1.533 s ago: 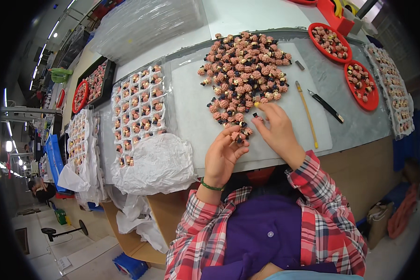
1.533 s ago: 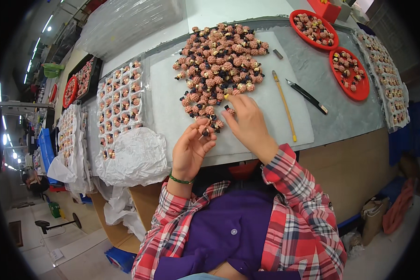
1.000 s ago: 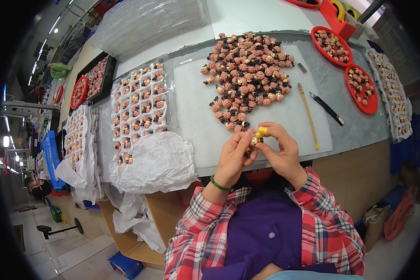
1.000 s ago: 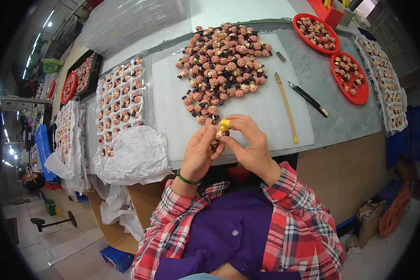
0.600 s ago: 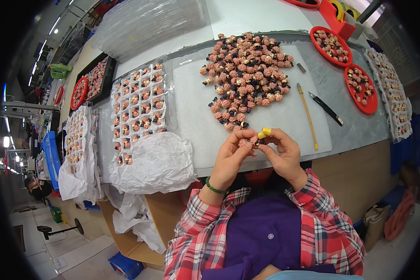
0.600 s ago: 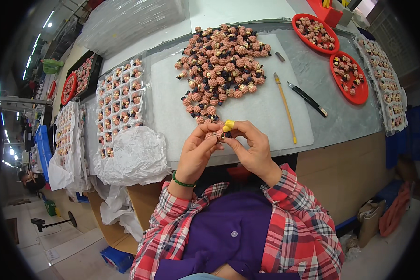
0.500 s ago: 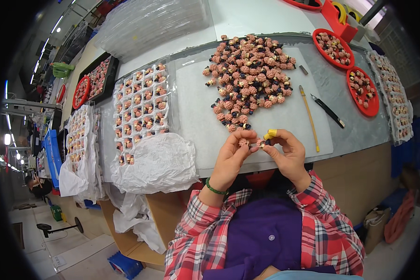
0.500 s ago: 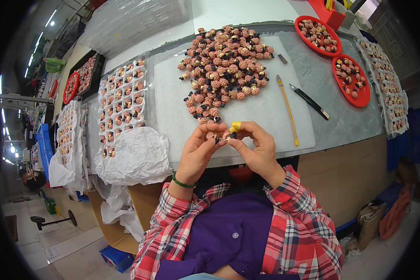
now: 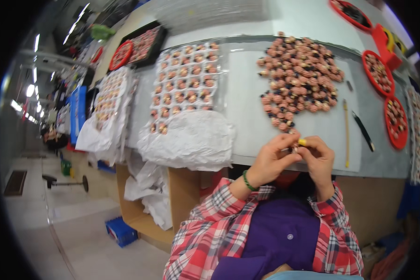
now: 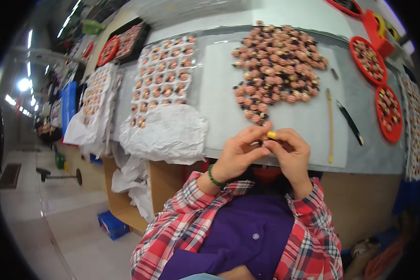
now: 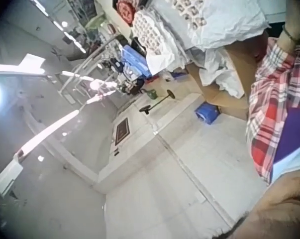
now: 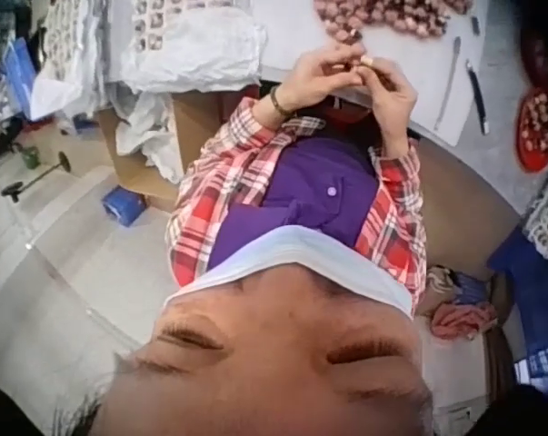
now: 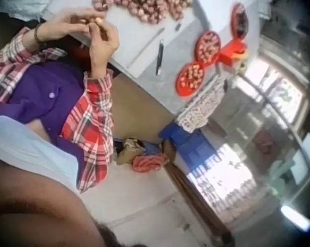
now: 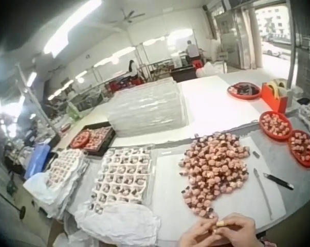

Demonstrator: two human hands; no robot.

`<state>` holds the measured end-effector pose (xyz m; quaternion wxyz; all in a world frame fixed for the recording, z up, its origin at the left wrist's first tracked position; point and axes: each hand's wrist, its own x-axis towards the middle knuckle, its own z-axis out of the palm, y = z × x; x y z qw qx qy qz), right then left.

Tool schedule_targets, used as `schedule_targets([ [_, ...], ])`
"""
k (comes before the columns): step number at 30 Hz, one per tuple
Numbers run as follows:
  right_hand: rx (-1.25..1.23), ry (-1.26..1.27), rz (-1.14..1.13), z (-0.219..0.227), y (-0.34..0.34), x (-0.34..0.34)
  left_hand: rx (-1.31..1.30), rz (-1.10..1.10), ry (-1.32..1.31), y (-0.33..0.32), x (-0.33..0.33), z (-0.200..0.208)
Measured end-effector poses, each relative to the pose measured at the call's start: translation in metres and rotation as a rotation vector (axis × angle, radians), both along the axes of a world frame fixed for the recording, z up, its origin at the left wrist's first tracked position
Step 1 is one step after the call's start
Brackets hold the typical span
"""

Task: Placing doll heads into a plastic tray and covering the tray with a plastic sheet.

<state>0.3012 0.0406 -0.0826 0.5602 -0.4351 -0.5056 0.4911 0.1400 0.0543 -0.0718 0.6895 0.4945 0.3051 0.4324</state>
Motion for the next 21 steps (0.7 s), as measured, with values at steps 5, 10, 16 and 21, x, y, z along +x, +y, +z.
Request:
schedule_targets([
  [5, 0.003, -0.003, 0.052, 0.006, -0.001, -0.008, 0.099, 0.11, 0.225, -0.006, -0.031, 0.037],
  [10, -0.105, -0.019, -0.001, 0.003, 0.001, -0.001, 0.226, 0.771, 0.413, 0.017, -0.119, 0.052],
  [16, -0.132, -0.001, 0.039, 0.005, 0.001, -0.009, 0.281, 0.975, 0.954, 0.045, -0.226, 0.01],
  [21, -0.147, -0.008, 0.022, 0.004, -0.001, -0.009, 0.405, 0.796, 1.428, 0.046, -0.236, -0.017],
])
